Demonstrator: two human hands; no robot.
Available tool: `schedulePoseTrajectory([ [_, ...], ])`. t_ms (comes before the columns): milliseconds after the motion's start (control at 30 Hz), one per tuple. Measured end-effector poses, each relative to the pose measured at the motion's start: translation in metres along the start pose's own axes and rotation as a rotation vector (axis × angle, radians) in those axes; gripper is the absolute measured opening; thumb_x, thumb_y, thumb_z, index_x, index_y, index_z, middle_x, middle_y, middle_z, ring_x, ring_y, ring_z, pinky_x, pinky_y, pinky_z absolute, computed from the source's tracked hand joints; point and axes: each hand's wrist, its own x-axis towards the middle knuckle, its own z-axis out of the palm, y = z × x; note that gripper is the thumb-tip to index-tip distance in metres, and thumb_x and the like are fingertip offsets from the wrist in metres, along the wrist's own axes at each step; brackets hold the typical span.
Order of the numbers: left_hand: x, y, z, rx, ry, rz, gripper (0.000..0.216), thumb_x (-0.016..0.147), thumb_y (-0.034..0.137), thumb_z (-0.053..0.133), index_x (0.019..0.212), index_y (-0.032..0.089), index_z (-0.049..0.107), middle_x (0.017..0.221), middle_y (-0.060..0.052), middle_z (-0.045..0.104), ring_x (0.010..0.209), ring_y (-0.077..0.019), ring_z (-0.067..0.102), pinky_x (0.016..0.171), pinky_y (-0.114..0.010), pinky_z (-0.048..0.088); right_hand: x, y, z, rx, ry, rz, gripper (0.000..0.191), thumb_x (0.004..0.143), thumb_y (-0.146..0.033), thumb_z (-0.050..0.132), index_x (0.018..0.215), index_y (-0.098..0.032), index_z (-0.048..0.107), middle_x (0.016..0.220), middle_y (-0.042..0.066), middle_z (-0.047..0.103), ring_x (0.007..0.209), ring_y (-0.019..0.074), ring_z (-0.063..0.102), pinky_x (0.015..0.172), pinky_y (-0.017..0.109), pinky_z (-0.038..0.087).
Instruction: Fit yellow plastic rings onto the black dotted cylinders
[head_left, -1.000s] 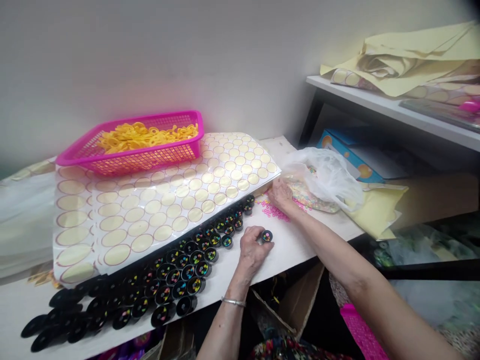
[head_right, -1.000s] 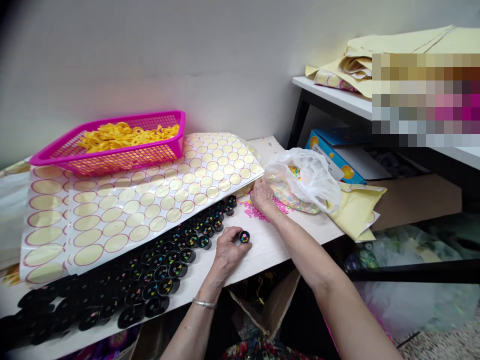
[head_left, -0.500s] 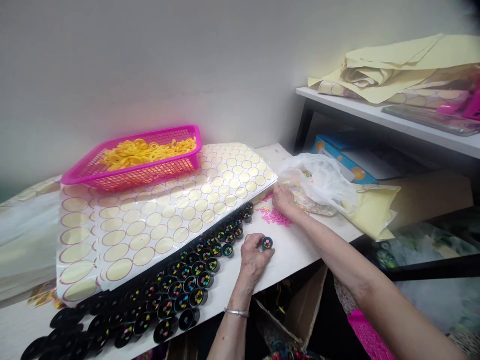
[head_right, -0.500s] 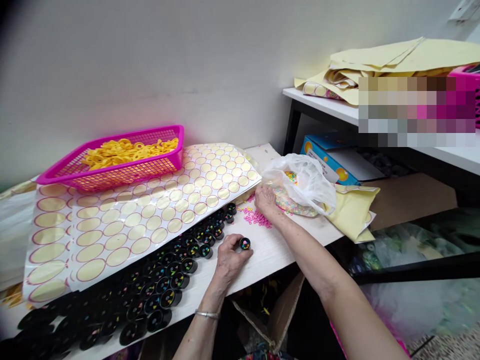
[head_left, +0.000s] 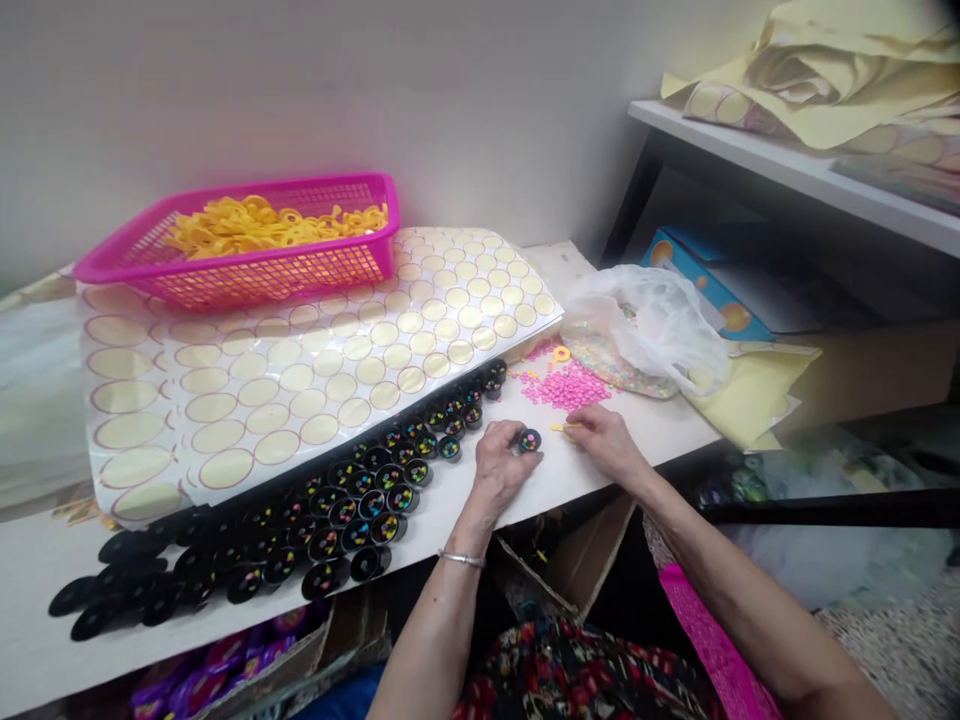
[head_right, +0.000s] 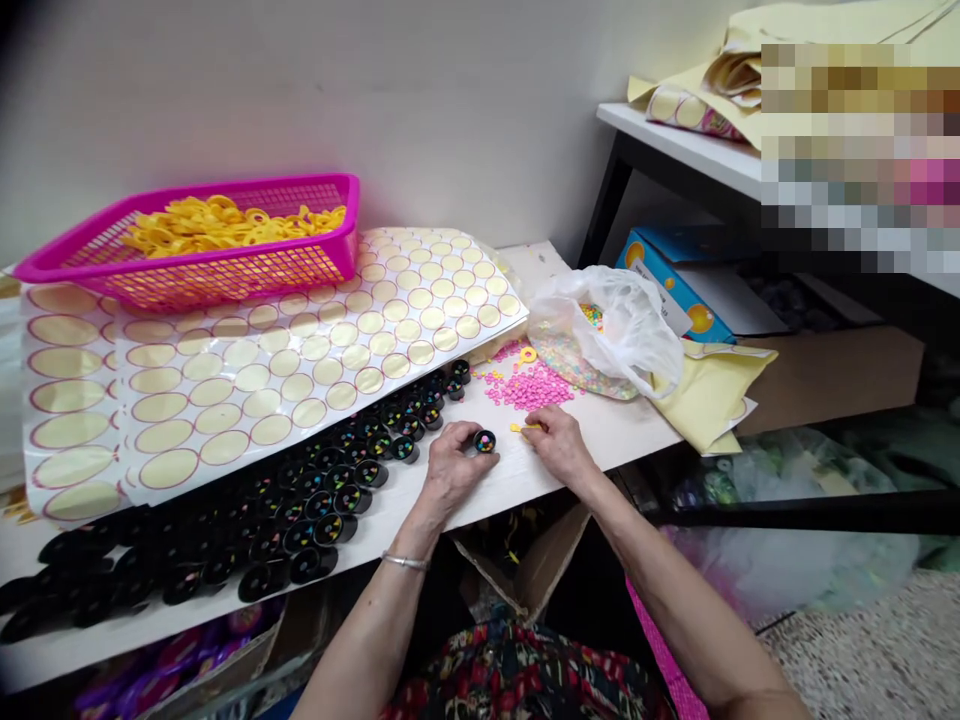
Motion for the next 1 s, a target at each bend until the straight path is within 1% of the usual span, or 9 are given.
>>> schedulePoseTrajectory([
  [67, 0.0, 0.002, -0.001, 0.002, -0.001, 0.001, 0.025, 0.054, 0.014, 0.069, 0.077, 0.018, 0.061, 0.075, 0.0, 0.058, 0.075, -0.0146, 0.052, 0.069, -0.027, 0.042, -0.009, 0.002, 0.001, -0.207, 0.005, -0.14, 0.014, 0.069, -0.022, 0.054, 0.08, -0.016, 0.06, 0.079, 0.004, 0.055, 0.073, 0.0157, 0.054, 0.068, 0.029, 0.044],
  [133, -0.001, 0.005, -0.002, 0.006, -0.005, -0.004, 0.025, 0.054, 0.013, 0.069, 0.078, 0.017, 0.061, 0.076, 0.0, 0.058, 0.075, -0.0144, 0.052, 0.069, -0.026, 0.042, -0.014, 0.0, 0.001, -0.417, -0.053, -0.218, 0.016, 0.072, -0.016, 0.051, 0.086, -0.015, 0.059, 0.089, 0.007, 0.054, 0.085, 0.0177, 0.052, 0.077, 0.029, 0.042],
  [267, -0.001, 0.006, -0.002, 0.023, -0.005, -0.002, 0.025, 0.054, 0.013, 0.069, 0.077, 0.017, 0.062, 0.075, 0.0, 0.059, 0.075, -0.0146, 0.052, 0.07, -0.027, 0.042, -0.019, -0.01, 0.0, -0.781, -0.139, -0.2, 0.016, 0.077, -0.011, 0.045, 0.086, -0.016, 0.057, 0.095, 0.009, 0.053, 0.092, 0.0211, 0.047, 0.076, 0.03, 0.038],
  [433, 0.0, 0.001, 0.002, 0.001, 0.012, 0.009, 0.025, 0.053, 0.014, 0.07, 0.077, 0.017, 0.062, 0.074, 0.001, 0.059, 0.075, -0.0147, 0.052, 0.069, -0.026, 0.042, -0.022, -0.015, -0.002, -0.922, -0.182, -0.156, 0.014, 0.079, -0.011, 0.044, 0.086, -0.014, 0.055, 0.093, 0.011, 0.053, 0.088, 0.0226, 0.045, 0.075, 0.031, 0.036],
  [567, 0.0, 0.001, 0.002, -0.013, 0.003, 0.005, 0.025, 0.053, 0.015, 0.069, 0.076, 0.018, 0.062, 0.073, 0.0, 0.058, 0.074, -0.0151, 0.052, 0.068, -0.027, 0.043, -0.02, -0.009, -0.005, -0.83, -0.154, -0.164, 0.013, 0.078, -0.012, 0.045, 0.082, -0.014, 0.057, 0.089, 0.01, 0.052, 0.085, 0.0226, 0.047, 0.073, 0.033, 0.039],
  [667, 0.0, 0.001, 0.0, -0.034, -0.007, 0.019, 0.032, 0.05, 0.013, 0.069, 0.081, 0.017, 0.063, 0.08, -0.002, 0.06, 0.08, -0.0172, 0.053, 0.074, -0.03, 0.045, -0.018, -0.01, -0.004, -0.503, -0.027, -0.254, 0.016, 0.077, -0.019, 0.053, 0.092, -0.015, 0.057, 0.09, 0.008, 0.053, 0.082, 0.0194, 0.051, 0.073, 0.031, 0.042],
  [767, -0.002, -0.001, -0.003, -0.167, -0.008, 0.01, 0.045, 0.051, 0.006, 0.059, 0.095, 0.017, 0.061, 0.095, -0.005, 0.061, 0.09, -0.0184, 0.054, 0.083, -0.032, 0.045, -0.017, -0.021, 0.005, -0.22, 0.047, -0.392, 0.025, 0.076, -0.027, 0.06, 0.099, -0.019, 0.057, 0.093, 0.005, 0.057, 0.086, 0.019, 0.054, 0.077, 0.032, 0.044],
  [900, -0.006, -0.006, -0.006, -0.495, 0.036, -0.129, 0.055, 0.05, 0.002, 0.041, 0.1, 0.016, 0.06, 0.1, -0.005, 0.061, 0.094, -0.0158, 0.056, 0.088, -0.03, 0.044, -0.016, -0.037, 0.023, -0.218, 0.036, -0.495, 0.026, 0.072, -0.024, 0.066, 0.097, -0.021, 0.06, 0.09, 0.005, 0.063, 0.087, 0.0212, 0.053, 0.078, 0.035, 0.045],
  [1000, -0.007, -0.005, -0.008, -0.671, 0.119, -0.239, 0.046, 0.052, 0.003, 0.04, 0.09, 0.015, 0.063, 0.09, -0.004, 0.065, 0.086, -0.0144, 0.058, 0.083, -0.028, 0.045, -0.016, -0.039, 0.033, -0.271, 0.002, -0.5, 0.031, 0.069, -0.019, 0.067, 0.1, -0.019, 0.061, 0.088, 0.006, 0.064, 0.086, 0.0221, 0.052, 0.074, 0.034, 0.046],
])
